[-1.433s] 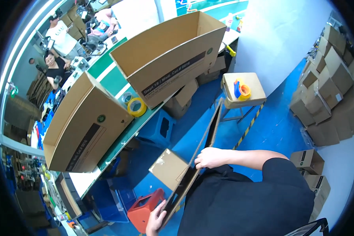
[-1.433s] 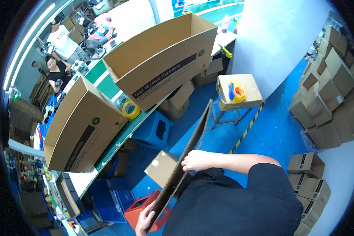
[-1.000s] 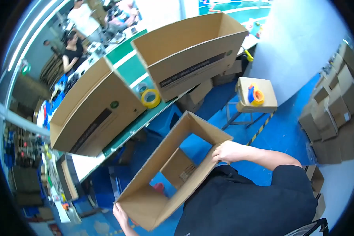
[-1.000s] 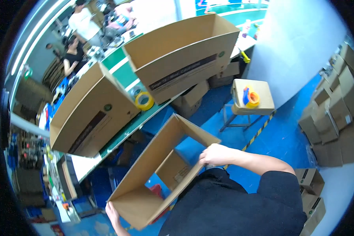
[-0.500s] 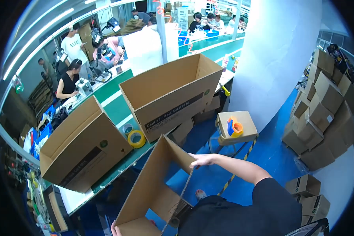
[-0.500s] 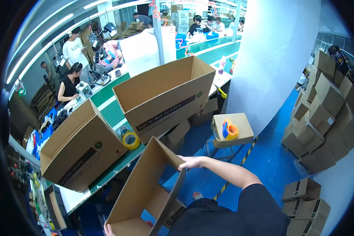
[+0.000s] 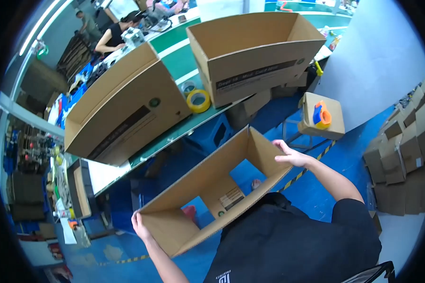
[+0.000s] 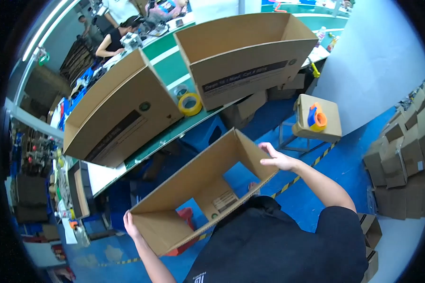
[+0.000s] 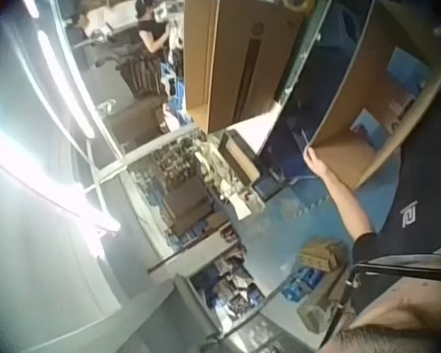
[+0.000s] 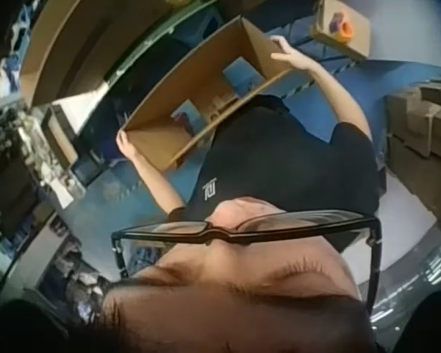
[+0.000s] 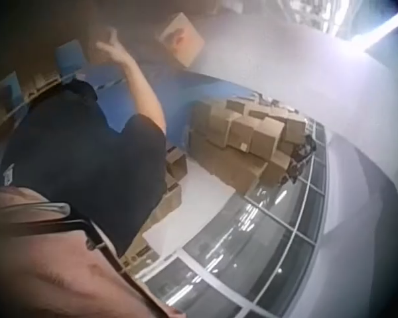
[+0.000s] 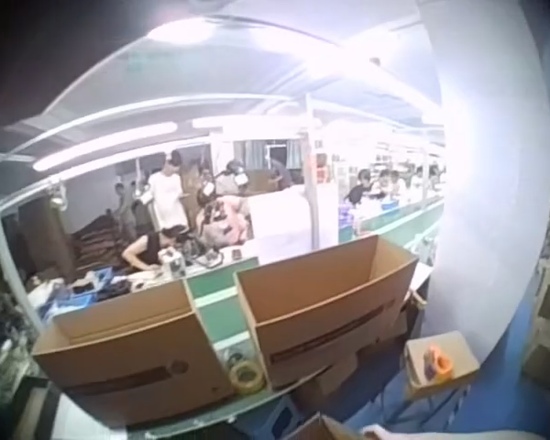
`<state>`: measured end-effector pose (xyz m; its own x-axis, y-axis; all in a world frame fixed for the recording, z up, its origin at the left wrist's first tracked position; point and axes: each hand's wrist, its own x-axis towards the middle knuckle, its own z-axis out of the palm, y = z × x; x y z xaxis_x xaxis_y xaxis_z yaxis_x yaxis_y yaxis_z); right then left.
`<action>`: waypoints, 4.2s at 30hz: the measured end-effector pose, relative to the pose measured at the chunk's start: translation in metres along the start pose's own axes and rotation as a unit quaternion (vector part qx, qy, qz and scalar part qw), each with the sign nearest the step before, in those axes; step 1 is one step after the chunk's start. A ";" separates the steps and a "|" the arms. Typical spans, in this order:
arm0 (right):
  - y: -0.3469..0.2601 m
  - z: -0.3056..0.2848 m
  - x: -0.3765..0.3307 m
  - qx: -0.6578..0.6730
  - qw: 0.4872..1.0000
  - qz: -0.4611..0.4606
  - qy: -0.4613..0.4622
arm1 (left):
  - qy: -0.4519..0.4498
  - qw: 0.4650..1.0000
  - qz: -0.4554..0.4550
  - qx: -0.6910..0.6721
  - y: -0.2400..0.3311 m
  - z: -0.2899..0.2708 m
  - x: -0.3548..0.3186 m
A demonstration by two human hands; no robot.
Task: Assembling cardboard boxes and sealing them with packing tape.
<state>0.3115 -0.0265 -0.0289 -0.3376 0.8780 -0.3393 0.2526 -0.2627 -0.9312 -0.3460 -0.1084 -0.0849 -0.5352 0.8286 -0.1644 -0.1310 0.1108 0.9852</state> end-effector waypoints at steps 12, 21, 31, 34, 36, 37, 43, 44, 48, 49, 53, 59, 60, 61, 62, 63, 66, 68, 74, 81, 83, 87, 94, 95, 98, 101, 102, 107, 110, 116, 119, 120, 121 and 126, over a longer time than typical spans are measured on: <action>-0.028 0.002 -0.020 -0.090 0.990 -0.098 -0.037 | -0.029 0.997 -0.073 0.007 0.024 0.009 -0.056; -0.027 -0.013 -0.023 -0.036 0.996 -0.010 0.076 | -0.044 0.990 -0.050 -0.122 -0.056 0.046 -0.044; -0.023 -0.020 -0.027 -0.037 0.995 0.030 0.087 | 0.153 0.952 -0.115 -0.238 -0.079 0.026 -0.051; -0.015 -0.029 -0.030 -0.030 0.995 0.026 0.091 | 0.240 0.964 -0.081 -0.077 -0.080 0.007 -0.072; -0.017 -0.031 -0.031 -0.027 0.995 0.016 0.090 | 0.079 0.979 -0.136 0.132 -0.096 -0.031 -0.111; -0.028 -0.027 -0.032 -0.046 0.994 0.032 0.095 | -0.022 0.951 -0.156 0.266 -0.105 -0.051 -0.136; -0.026 -0.034 0.000 -0.014 0.997 0.020 0.070 | -0.246 0.876 -0.222 0.349 -0.100 -0.076 -0.204; -0.024 -0.031 0.007 0.024 0.996 0.032 0.084 | -0.130 0.945 -0.252 0.163 -0.078 -0.054 -0.191; -0.021 -0.006 0.025 0.018 0.996 -0.053 0.074 | -0.150 0.966 -0.104 -0.185 -0.027 0.016 -0.167; -0.027 -0.003 0.027 0.014 0.996 -0.057 0.063 | -0.140 0.967 -0.099 -0.188 -0.021 0.017 -0.173; -0.045 0.010 0.027 -0.052 0.996 -0.064 0.013 | -0.132 0.971 -0.146 -0.139 0.001 0.018 -0.187; -0.041 0.038 0.044 -0.169 0.967 -0.167 -0.091 | -0.002 0.990 -0.073 -0.119 0.001 -0.010 -0.167; -0.045 0.039 0.049 -0.202 0.962 -0.150 -0.106 | 0.046 0.998 -0.021 -0.047 -0.003 -0.010 -0.157; -0.050 0.039 0.053 -0.234 0.955 -0.133 -0.121 | 0.093 0.995 0.031 0.024 -0.007 -0.007 -0.151; -0.052 0.039 0.055 -0.239 0.956 -0.127 -0.114 | 0.085 0.996 0.026 0.019 -0.011 -0.001 -0.147; -0.056 0.040 0.057 -0.242 0.954 -0.125 -0.121 | 0.092 0.994 0.037 0.055 -0.013 0.004 -0.144; -0.058 0.036 0.058 -0.254 0.952 -0.119 -0.125 | 0.075 0.988 0.044 0.129 -0.021 0.025 -0.144; -0.058 0.041 0.059 -0.237 0.959 -0.113 -0.108 | 0.051 0.889 0.035 0.454 -0.016 0.045 -0.154; -0.047 0.061 0.049 -0.270 0.956 -0.113 -0.019 | -0.109 0.733 0.026 0.671 -0.014 0.067 -0.172; -0.045 0.052 0.027 -0.125 0.990 0.047 0.051 | -0.269 0.721 0.053 0.637 -0.004 0.027 -0.158; -0.037 0.047 0.006 -0.093 0.988 0.102 0.069 | -0.261 0.735 0.067 0.623 -0.009 0.014 -0.157; -0.038 0.052 -0.014 -0.195 0.968 0.156 0.016 | -0.226 0.744 0.074 0.624 -0.013 0.020 -0.158; -0.027 0.039 -0.041 -0.096 0.991 0.085 -0.043 | -0.196 0.741 0.008 0.643 -0.007 0.035 -0.149; -0.022 0.042 -0.047 -0.009 0.994 0.106 0.016 | -0.198 0.739 0.006 0.644 -0.009 0.034 -0.149; 0.000 0.046 -0.060 0.052 0.985 0.131 0.100 | -0.180 0.757 0.056 0.626 -0.016 0.030 -0.149; -0.001 0.055 -0.062 0.025 0.979 0.180 0.092 | -0.177 0.753 0.037 0.633 -0.017 0.031 -0.148; -0.004 0.056 -0.060 0.026 0.979 0.181 0.094 | -0.176 0.742 0.032 0.646 -0.016 0.033 -0.148; -0.038 0.053 -0.045 -0.211 0.968 0.121 -0.057 | -0.174 0.724 0.019 0.667 -0.011 0.039 -0.148; -0.070 0.070 -0.037 -0.592 0.793 0.107 -0.091 | -0.180 0.727 0.011 0.663 -0.008 0.041 -0.147; -0.061 0.044 -0.015 -0.617 0.747 -0.125 -0.213 | -0.200 0.712 0.005 0.673 -0.006 0.037 -0.149; -0.081 0.052 0.009 -0.509 0.769 -0.029 -0.385 | -0.225 0.694 0.015 0.684 -0.001 0.040 -0.150; -0.077 0.060 0.013 -0.509 0.768 -0.033 -0.387 | -0.225 0.701 0.022 0.676 -0.003 0.040 -0.150; -0.069 0.069 0.015 -0.539 0.741 -0.024 -0.400 | -0.226 0.707 0.028 0.669 -0.005 0.038 -0.150; -0.060 0.069 0.030 -0.561 0.713 0.043 -0.419 | -0.238 0.827 0.110 0.497 0.018 0.009 -0.160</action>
<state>0.2235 -0.0118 0.0072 -0.5814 0.2072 -0.7868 0.7123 0.5970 -0.3692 -0.2556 -0.2338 -0.0406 -0.0351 0.9847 -0.1705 0.8030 0.1293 0.5818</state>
